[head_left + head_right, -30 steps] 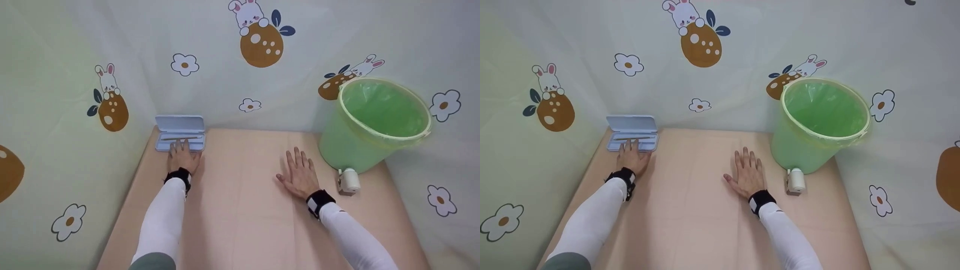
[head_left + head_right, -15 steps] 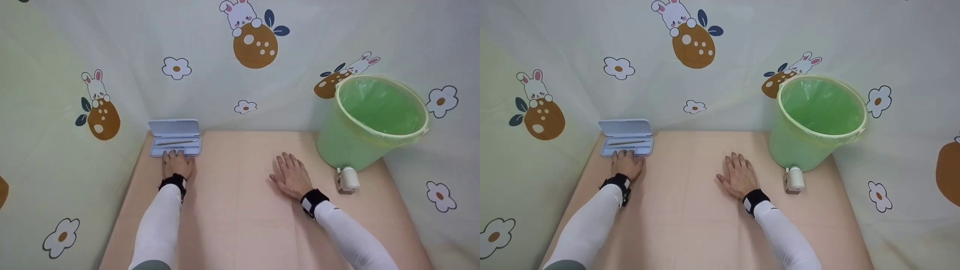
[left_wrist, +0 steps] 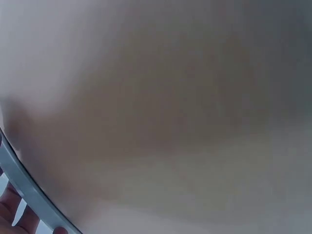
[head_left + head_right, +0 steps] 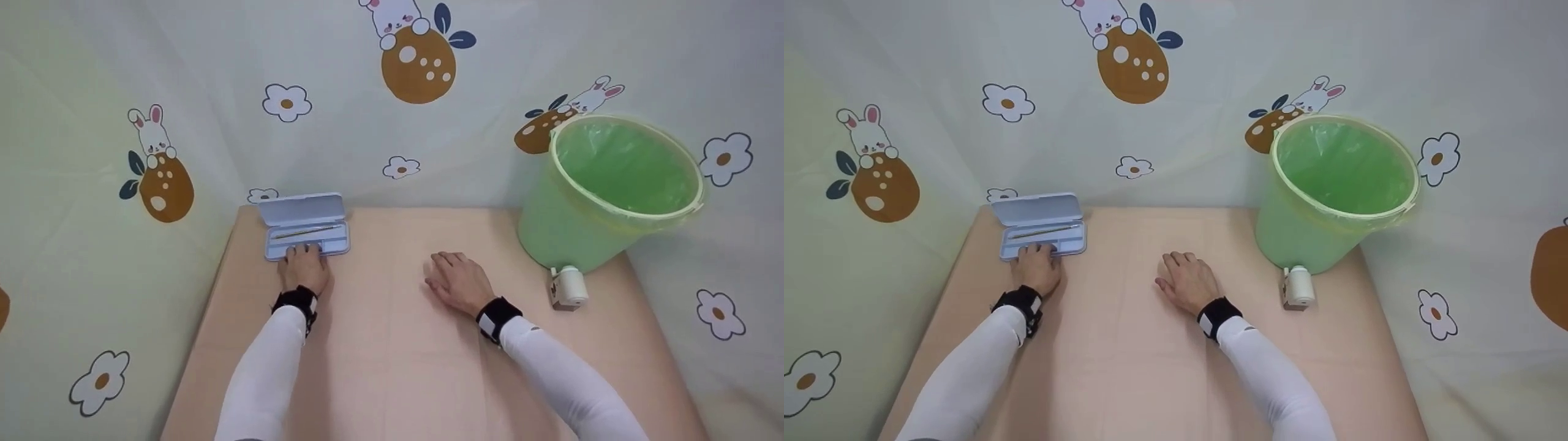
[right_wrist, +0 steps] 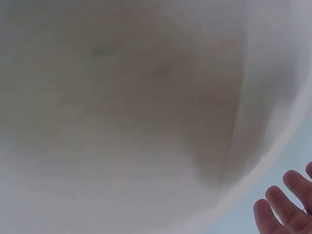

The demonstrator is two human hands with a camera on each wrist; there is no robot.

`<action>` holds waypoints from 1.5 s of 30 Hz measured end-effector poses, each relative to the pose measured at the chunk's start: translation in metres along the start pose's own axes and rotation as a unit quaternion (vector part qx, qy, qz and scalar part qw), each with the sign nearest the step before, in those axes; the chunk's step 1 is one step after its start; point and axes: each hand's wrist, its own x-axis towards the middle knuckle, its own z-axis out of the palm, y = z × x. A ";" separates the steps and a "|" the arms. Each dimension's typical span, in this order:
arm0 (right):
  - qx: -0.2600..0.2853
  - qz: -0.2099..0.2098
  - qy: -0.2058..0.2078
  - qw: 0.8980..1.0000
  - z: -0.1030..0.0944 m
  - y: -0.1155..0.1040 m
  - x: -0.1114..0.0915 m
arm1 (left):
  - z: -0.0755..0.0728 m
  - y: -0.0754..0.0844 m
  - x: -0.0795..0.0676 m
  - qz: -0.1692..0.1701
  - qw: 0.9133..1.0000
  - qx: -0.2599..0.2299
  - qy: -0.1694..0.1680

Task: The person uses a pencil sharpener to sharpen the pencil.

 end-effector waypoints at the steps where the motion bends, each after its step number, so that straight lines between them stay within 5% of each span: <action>1: 0.002 -0.002 0.003 1.000 0.000 -0.002 0.001 | 0.001 0.005 -0.002 0.007 1.000 0.002 -0.001; 10: 0.009 -0.026 0.019 0.999 -0.004 -0.016 0.015 | 0.010 0.054 -0.025 0.065 0.998 0.025 -0.007; 17: 0.032 -0.027 0.011 0.999 -0.008 -0.025 0.024 | 0.021 0.075 -0.040 0.111 0.993 0.044 0.005; 23: 0.032 -0.042 0.027 0.998 -0.010 -0.030 0.033 | 0.017 0.094 -0.048 0.129 0.989 0.063 -0.016; 31: 0.035 -0.046 0.046 0.997 -0.003 -0.031 0.033 | 0.011 0.117 -0.065 0.202 0.974 0.083 -0.055; 45: 0.023 -0.034 0.027 0.999 0.006 -0.028 0.031 | 0.008 0.149 -0.094 0.270 0.955 0.091 -0.083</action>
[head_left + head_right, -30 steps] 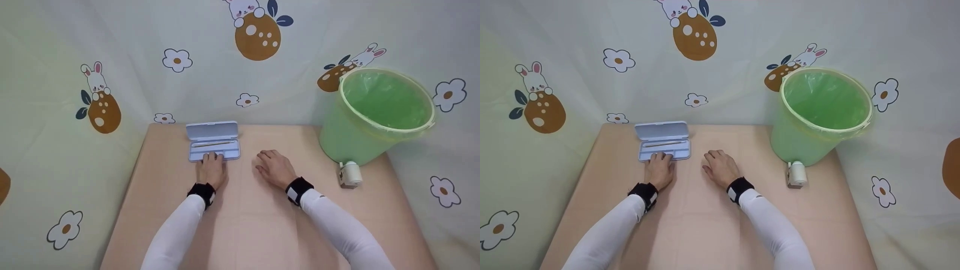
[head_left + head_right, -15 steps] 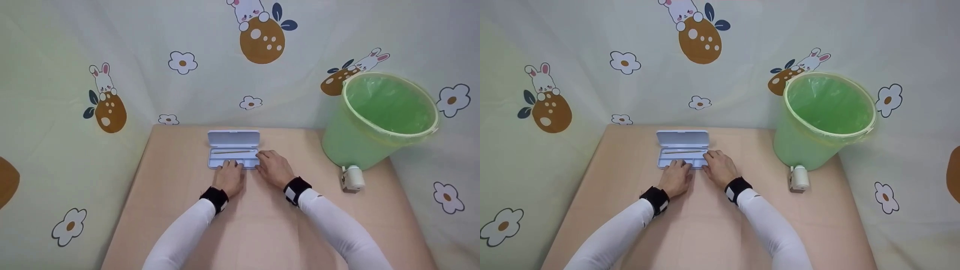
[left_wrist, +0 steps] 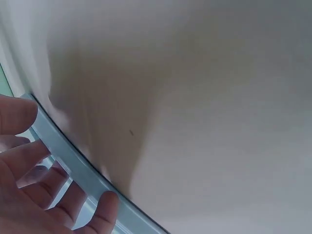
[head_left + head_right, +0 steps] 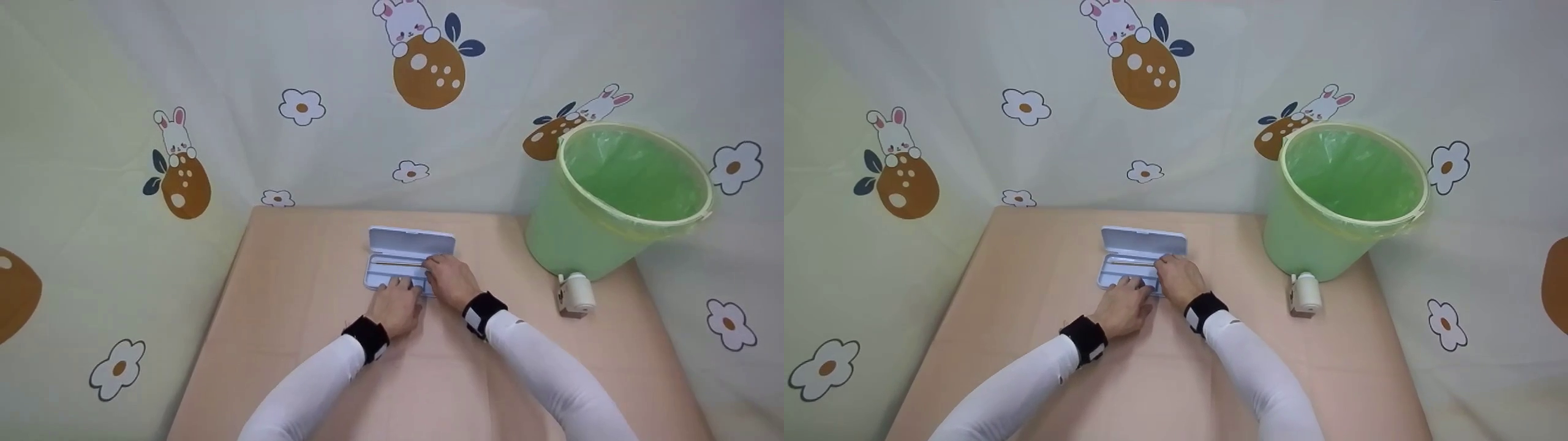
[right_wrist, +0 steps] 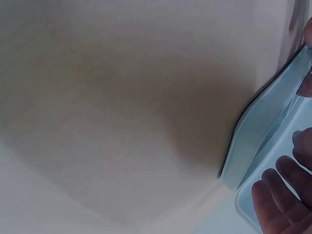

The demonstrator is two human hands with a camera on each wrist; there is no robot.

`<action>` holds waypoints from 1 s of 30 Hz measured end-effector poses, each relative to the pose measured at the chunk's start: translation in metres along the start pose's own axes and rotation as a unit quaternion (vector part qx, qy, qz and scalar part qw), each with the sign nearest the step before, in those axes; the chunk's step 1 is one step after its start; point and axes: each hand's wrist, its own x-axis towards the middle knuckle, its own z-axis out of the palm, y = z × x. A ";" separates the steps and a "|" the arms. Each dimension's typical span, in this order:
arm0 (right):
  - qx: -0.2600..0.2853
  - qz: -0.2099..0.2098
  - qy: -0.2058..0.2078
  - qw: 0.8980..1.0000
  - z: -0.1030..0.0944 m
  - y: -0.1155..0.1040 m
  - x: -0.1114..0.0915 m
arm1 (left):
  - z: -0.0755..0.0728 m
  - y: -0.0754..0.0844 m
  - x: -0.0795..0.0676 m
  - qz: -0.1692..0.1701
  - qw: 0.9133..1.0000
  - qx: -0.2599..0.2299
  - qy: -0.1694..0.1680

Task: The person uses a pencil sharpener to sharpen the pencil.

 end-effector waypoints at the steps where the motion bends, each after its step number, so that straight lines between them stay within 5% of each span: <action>1: -0.005 0.001 -0.002 1.000 0.001 0.000 -0.001 | 0.000 0.003 -0.001 0.005 1.000 0.001 -0.001; 17: -0.024 0.005 -0.036 0.999 -0.002 0.002 -0.005 | 0.001 0.036 -0.009 0.049 0.998 -0.012 0.037; 30: -0.095 -0.056 -0.078 0.991 -0.011 -0.006 0.005 | 0.002 0.039 -0.013 0.044 0.998 -0.031 0.031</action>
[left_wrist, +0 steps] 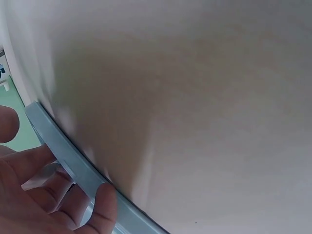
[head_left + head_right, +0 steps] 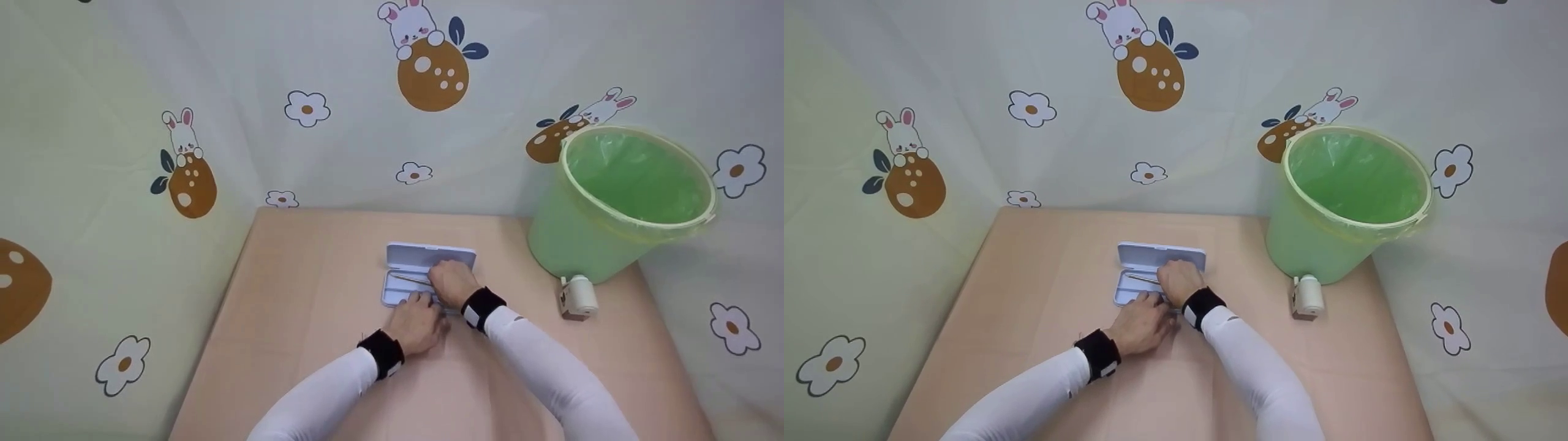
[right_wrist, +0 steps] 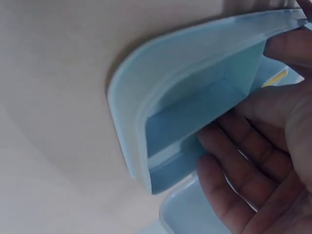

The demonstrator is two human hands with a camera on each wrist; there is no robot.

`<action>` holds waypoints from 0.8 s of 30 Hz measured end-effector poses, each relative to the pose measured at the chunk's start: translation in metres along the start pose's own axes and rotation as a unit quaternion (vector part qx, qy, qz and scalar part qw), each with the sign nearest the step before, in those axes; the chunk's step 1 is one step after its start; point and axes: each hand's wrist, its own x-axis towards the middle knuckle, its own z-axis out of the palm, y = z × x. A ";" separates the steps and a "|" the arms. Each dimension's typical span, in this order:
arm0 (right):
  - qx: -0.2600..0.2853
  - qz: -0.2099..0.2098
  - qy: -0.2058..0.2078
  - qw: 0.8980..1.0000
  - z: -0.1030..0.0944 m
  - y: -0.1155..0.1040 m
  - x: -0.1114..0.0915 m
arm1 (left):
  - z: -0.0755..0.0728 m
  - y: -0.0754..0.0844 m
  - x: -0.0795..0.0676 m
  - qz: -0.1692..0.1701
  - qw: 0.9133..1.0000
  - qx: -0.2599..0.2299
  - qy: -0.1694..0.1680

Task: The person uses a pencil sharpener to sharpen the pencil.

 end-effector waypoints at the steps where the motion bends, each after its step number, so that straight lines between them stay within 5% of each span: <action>1: 0.000 0.000 -0.003 1.000 0.000 0.001 0.001 | 0.001 0.000 0.000 0.000 1.000 -0.003 -0.002; 8: 0.028 0.012 -0.023 0.999 0.003 0.007 -0.002 | 0.007 -0.005 0.001 -0.006 1.000 -0.026 0.000; 14: 0.074 0.020 0.004 0.997 0.005 0.011 -0.011 | 0.009 -0.013 0.002 -0.018 0.999 -0.045 0.004; 24: 0.129 0.033 0.074 0.988 0.000 0.010 -0.025 | 0.001 -0.021 0.003 -0.048 0.989 -0.116 0.078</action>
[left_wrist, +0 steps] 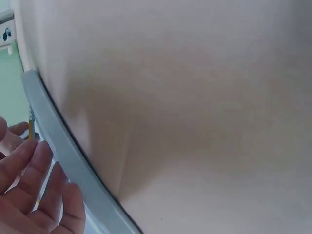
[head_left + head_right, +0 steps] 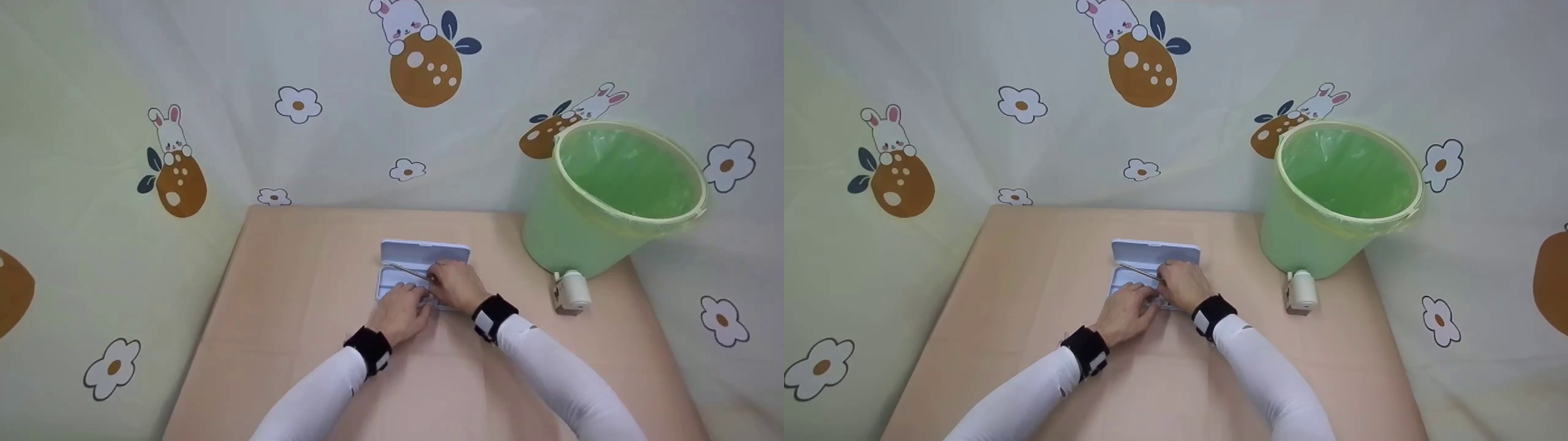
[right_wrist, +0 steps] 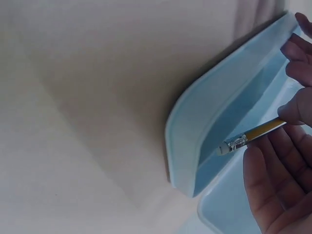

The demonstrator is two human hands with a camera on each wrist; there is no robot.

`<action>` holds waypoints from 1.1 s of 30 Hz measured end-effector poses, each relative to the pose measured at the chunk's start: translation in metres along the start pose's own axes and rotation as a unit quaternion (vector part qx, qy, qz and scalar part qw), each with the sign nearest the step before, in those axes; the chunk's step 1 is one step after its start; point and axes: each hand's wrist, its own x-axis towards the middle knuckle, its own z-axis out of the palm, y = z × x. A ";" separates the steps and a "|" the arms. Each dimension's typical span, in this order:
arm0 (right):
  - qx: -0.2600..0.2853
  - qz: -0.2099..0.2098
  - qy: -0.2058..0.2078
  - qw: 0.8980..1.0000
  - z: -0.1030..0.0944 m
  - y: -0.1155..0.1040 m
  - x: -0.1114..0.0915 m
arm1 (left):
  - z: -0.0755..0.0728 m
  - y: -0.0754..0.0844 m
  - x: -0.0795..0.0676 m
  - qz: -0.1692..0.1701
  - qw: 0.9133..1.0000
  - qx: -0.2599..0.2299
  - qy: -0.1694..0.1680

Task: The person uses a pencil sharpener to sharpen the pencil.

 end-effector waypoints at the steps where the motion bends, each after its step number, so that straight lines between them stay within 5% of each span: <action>1: 0.005 0.001 0.006 1.000 -0.002 -0.001 0.000 | -0.002 -0.001 0.001 -0.005 1.000 -0.007 0.010; 7: 0.022 -0.005 0.026 0.999 -0.009 -0.007 0.001 | -0.013 -0.008 0.006 -0.036 0.997 -0.023 0.058; 18: 0.091 0.017 0.066 0.994 -0.015 -0.020 0.003 | -0.022 -0.011 0.015 -0.073 0.992 -0.028 0.098; 25: 0.142 0.004 0.109 0.984 -0.015 -0.024 0.006 | -0.027 -0.009 0.023 -0.063 0.984 -0.048 0.158; 33: 0.155 -0.021 0.146 0.977 -0.017 -0.029 0.007 | -0.038 -0.002 0.031 -0.047 0.982 -0.068 0.173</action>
